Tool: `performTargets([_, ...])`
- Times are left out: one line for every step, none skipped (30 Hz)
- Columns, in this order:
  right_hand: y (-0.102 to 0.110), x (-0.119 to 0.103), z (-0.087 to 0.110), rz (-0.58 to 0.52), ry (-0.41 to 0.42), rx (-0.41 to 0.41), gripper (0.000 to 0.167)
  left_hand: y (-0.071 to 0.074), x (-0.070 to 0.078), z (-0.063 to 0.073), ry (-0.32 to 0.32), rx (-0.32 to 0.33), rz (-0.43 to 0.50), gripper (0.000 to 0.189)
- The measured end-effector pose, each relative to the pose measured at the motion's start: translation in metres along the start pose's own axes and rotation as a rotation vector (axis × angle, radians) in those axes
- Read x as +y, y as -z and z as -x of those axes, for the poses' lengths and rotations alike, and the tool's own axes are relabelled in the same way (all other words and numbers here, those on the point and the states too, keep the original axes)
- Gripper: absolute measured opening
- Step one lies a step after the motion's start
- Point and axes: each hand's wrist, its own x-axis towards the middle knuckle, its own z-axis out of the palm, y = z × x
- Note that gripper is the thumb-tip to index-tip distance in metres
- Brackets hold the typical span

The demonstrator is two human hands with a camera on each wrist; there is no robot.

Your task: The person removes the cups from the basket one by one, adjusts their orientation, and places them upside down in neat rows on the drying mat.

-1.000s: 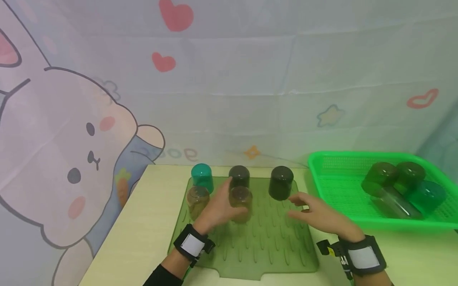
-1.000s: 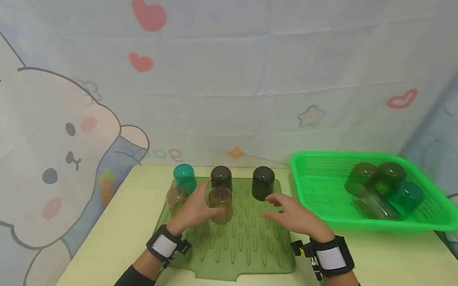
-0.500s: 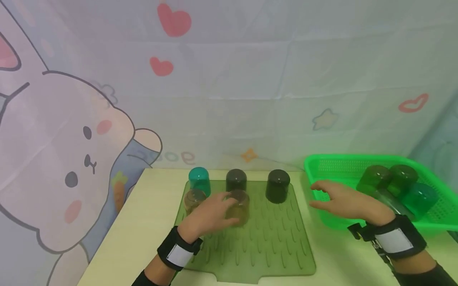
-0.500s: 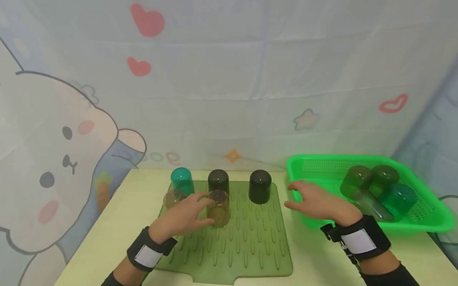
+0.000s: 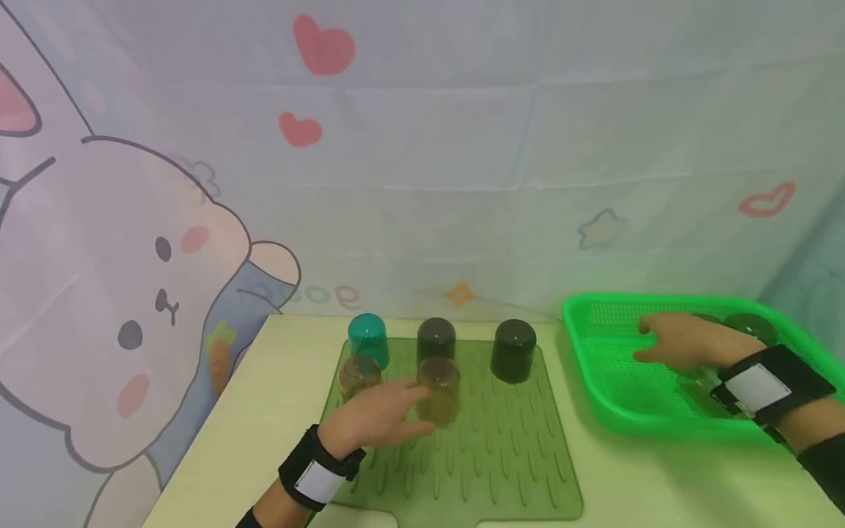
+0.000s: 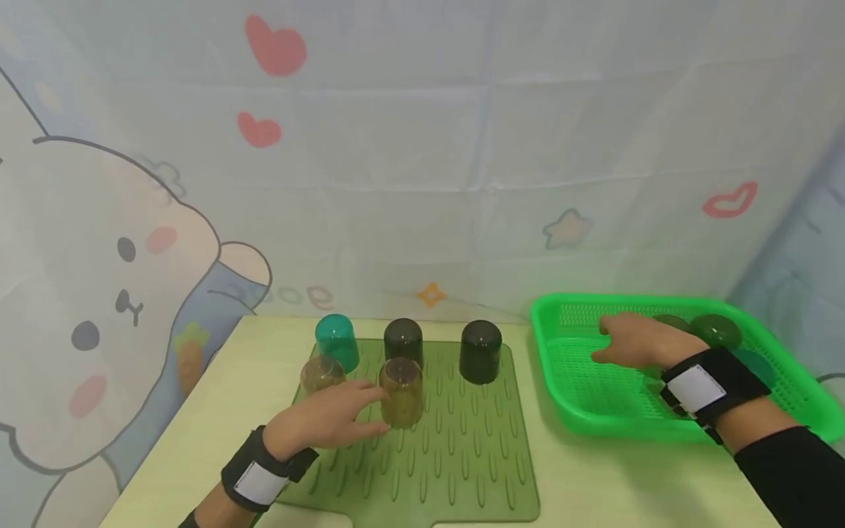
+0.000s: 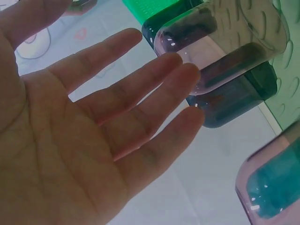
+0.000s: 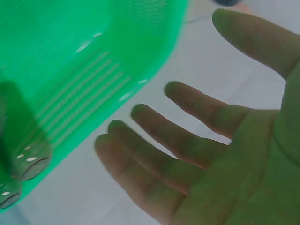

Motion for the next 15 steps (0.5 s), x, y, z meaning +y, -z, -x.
performTargets([0.001, 0.005, -0.002, 0.007, -0.008, 0.001, 0.064, 0.0, -0.001, 0.0, 0.003, -0.004, 0.003, 0.052])
performTargets([0.001, 0.01, -0.004, 0.006, -0.016, 0.005, 0.064, 0.001, -0.001, 0.0, 0.009, -0.009, 0.01, 0.052])
performTargets([0.001, 0.015, -0.006, 0.003, -0.022, 0.007, 0.064, 0.001, -0.001, 0.0, 0.015, -0.014, 0.017, 0.052])
performTargets([0.002, 0.02, -0.008, 0.005, -0.026, 0.008, 0.064, 0.001, -0.001, 0.001, 0.022, -0.019, 0.026, 0.052])
performTargets([0.002, 0.025, -0.01, 0.01, -0.031, 0.012, 0.064, 0.002, -0.001, 0.001, 0.027, -0.024, 0.031, 0.052])
performTargets([0.002, 0.03, -0.011, 0.01, -0.038, 0.015, 0.063, 0.002, -0.001, 0.002, 0.031, -0.028, 0.036, 0.052])
performTargets([0.002, 0.035, -0.012, 0.01, -0.045, 0.019, 0.063, 0.002, -0.001, 0.002, 0.032, -0.032, 0.04, 0.052])
performTargets([0.002, 0.04, -0.012, 0.018, -0.05, 0.027, 0.063, 0.002, -0.001, 0.003, 0.033, -0.036, 0.043, 0.052])
performTargets([0.003, 0.045, -0.013, 0.027, -0.056, 0.035, 0.063, 0.003, 0.0, 0.003, 0.033, -0.038, 0.044, 0.053])
performTargets([0.002, 0.051, -0.014, 0.042, -0.068, 0.047, 0.065, 0.003, 0.0, 0.004, 0.033, -0.041, 0.047, 0.053])
performTargets([0.002, 0.056, -0.015, 0.057, -0.084, 0.063, 0.066, 0.003, 0.0, 0.004, 0.033, -0.041, 0.047, 0.053])
performTargets([0.002, 0.062, -0.016, 0.075, -0.102, 0.078, 0.068, 0.003, 0.0, 0.004, 0.033, -0.043, 0.05, 0.053])
performTargets([0.002, 0.068, -0.017, 0.096, -0.122, 0.095, 0.07, 0.003, 0.0, 0.004, 0.032, -0.045, 0.051, 0.053])
performTargets([0.002, 0.074, -0.018, 0.111, -0.143, 0.111, 0.071, 0.002, 0.0, 0.004, 0.031, -0.047, 0.051, 0.053])
performTargets([0.002, 0.08, -0.018, 0.112, -0.166, 0.122, 0.073, 0.002, 0.0, 0.004, 0.03, -0.05, 0.056, 0.053])
